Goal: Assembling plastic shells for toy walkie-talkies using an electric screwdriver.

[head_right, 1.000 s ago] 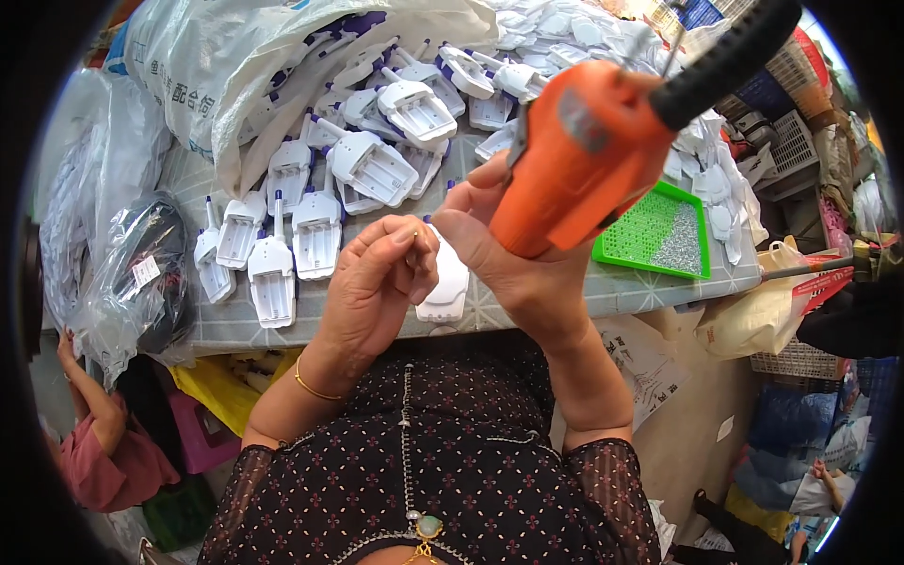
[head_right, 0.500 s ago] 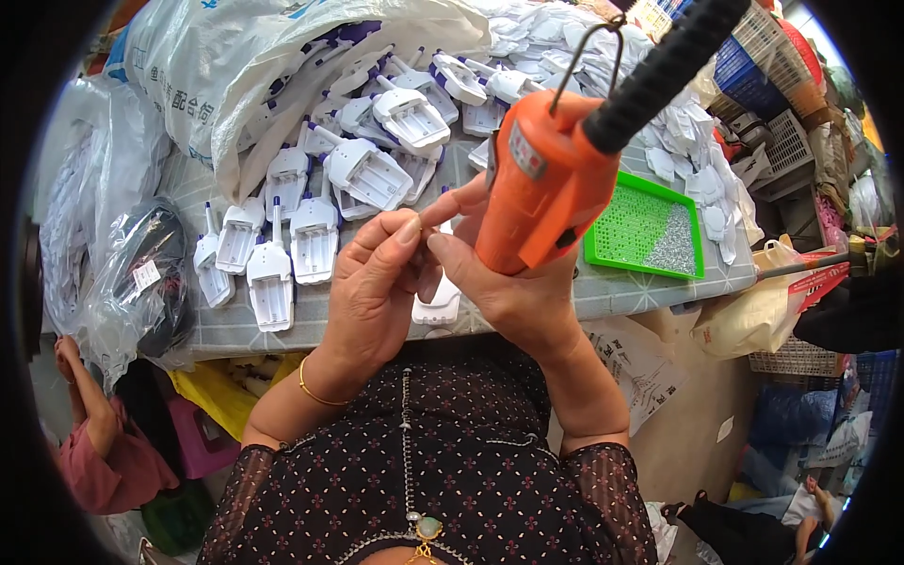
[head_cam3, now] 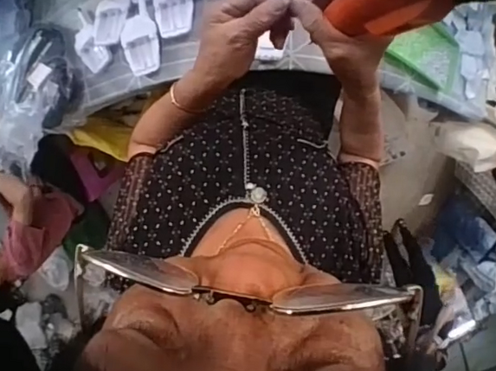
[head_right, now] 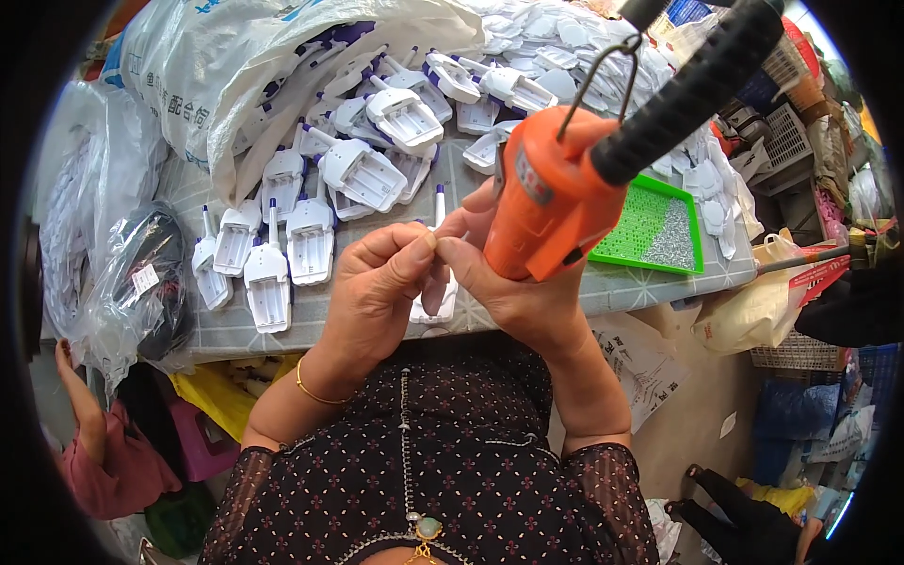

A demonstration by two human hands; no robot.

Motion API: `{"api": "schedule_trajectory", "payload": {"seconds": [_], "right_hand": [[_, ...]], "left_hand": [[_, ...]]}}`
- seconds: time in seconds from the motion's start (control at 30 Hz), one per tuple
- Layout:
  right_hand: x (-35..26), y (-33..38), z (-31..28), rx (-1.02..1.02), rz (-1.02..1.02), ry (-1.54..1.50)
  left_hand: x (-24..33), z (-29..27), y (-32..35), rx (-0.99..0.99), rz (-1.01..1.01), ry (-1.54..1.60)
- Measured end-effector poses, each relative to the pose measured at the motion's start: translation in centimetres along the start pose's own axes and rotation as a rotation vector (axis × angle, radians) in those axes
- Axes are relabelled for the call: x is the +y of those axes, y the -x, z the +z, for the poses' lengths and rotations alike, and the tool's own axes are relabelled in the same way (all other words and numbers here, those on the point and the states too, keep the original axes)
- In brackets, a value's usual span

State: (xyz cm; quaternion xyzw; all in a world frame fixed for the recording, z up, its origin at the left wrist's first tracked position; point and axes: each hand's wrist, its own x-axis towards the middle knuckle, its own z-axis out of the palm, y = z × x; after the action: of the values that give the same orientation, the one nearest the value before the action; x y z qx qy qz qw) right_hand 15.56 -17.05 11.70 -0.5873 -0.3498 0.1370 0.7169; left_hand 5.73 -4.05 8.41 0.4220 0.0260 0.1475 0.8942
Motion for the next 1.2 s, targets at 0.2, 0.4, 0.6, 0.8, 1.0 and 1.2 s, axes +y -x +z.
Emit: {"api": "schedule_trajectory", "payload": {"seconds": [0.2, 0.4, 0.6, 0.8, 1.0, 1.2], "right_hand": [[-0.7, 0.2, 0.2, -0.041, -0.005, -0.074], [-0.8, 0.1, -0.6, -0.073, -0.002, -0.012], [0.3, 0.5, -0.8, -0.034, -0.046, 0.005], [0.7, 1.1, -0.9, -0.044, -0.093, 0.093], [0.4, 1.3, -2.0, 0.042, -0.18, 0.212], [-1.8, 0.0, -3.8, 0.211, -0.168, -0.144]], "left_hand": [[-0.1, 0.0, -0.2, -0.009, -0.087, 0.133], [-0.1, 0.4, -0.3, -0.076, -0.011, 0.127], [0.1, -0.1, -0.3, 0.005, -0.182, 0.123], [-0.5, 0.5, -0.3, 0.04, -0.092, 0.093], [-0.4, 0.5, -0.6, 0.039, -0.087, 0.173], [-1.4, -2.0, -0.5, 0.077, -0.186, 0.311]]}}
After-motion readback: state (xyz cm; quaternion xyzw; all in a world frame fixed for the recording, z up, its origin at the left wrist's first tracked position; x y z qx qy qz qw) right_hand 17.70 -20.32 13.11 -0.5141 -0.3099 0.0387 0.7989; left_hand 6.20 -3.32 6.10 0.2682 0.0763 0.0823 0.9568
